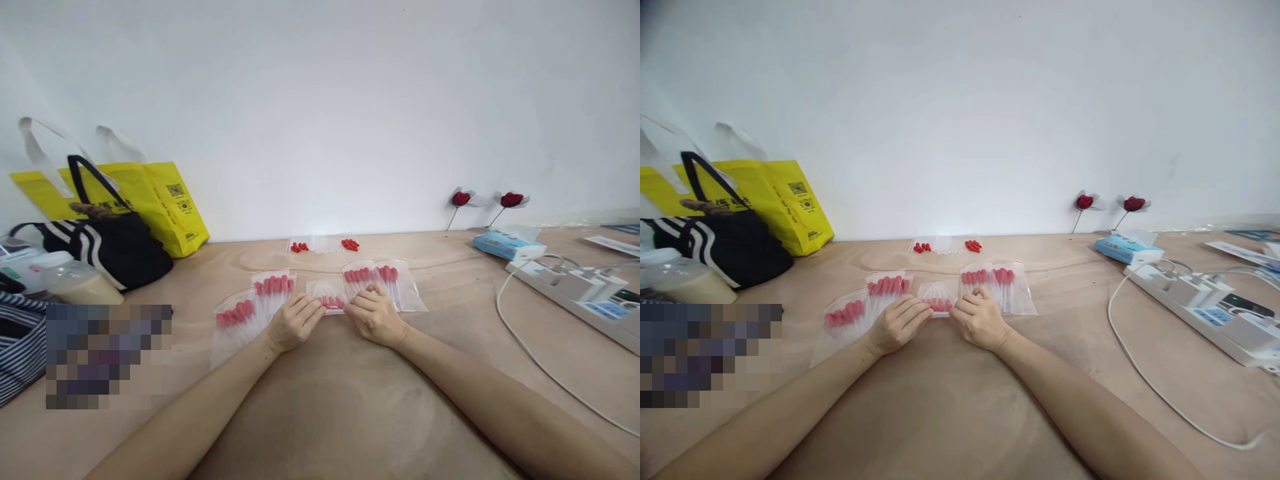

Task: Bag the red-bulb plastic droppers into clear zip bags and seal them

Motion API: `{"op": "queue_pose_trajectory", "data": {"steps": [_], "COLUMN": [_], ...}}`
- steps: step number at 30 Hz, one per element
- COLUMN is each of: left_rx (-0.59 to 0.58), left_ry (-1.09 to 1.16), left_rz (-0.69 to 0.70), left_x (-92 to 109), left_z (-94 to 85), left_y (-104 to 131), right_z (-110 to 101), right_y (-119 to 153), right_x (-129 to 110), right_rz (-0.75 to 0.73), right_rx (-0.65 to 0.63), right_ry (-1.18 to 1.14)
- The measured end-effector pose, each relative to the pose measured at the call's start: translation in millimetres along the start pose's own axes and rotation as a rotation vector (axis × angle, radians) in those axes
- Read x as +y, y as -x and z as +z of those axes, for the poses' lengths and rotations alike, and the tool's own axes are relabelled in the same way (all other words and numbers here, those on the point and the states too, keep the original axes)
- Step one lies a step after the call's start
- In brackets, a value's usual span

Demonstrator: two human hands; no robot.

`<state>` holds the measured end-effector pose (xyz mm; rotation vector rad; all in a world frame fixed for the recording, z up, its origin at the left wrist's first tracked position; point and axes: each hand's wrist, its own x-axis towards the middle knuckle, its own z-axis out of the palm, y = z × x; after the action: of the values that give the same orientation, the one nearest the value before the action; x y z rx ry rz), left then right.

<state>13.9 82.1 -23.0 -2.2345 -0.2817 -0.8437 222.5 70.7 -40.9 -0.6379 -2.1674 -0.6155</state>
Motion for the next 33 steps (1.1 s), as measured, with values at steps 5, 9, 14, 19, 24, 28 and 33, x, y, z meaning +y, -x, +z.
{"op": "queue_pose_trajectory", "data": {"steps": [5,9,14,19,24,28,33], "left_rx": [-0.02,-0.042,-0.085,-0.1,-0.119,-0.107,-0.117], "left_ry": [-0.01,-0.024,-0.004,0.048,0.08,0.075,0.026], "left_rz": [-0.018,-0.037,-0.076,-0.088,-0.037,-0.042,0.007], "left_x": [-3.3,-7.7,-8.3,-4.1,-0.6,1.5,0.1], "left_z": [-6.1,-11.3,-9.0,-3.7,-0.1,-0.5,-9.7], "left_y": [1.6,5.5,10.5,12.4,6.8,0.4,2.3], "right_z": [-1.6,-2.8,-5.7,-0.1,10.1,8.9,2.6], "right_y": [3.3,9.1,8.0,-0.1,-5.1,-7.2,-1.2], "right_x": [3.3,8.9,10.7,3.3,-4.3,-5.4,1.4], "right_rz": [-0.003,0.016,0.036,-0.022,-0.051,-0.069,-0.095], "right_rx": [-0.016,-0.024,0.004,0.038,0.002,-0.011,-0.047], "right_ry": [-0.001,0.009,0.05,0.109,0.12,0.123,0.077]}}
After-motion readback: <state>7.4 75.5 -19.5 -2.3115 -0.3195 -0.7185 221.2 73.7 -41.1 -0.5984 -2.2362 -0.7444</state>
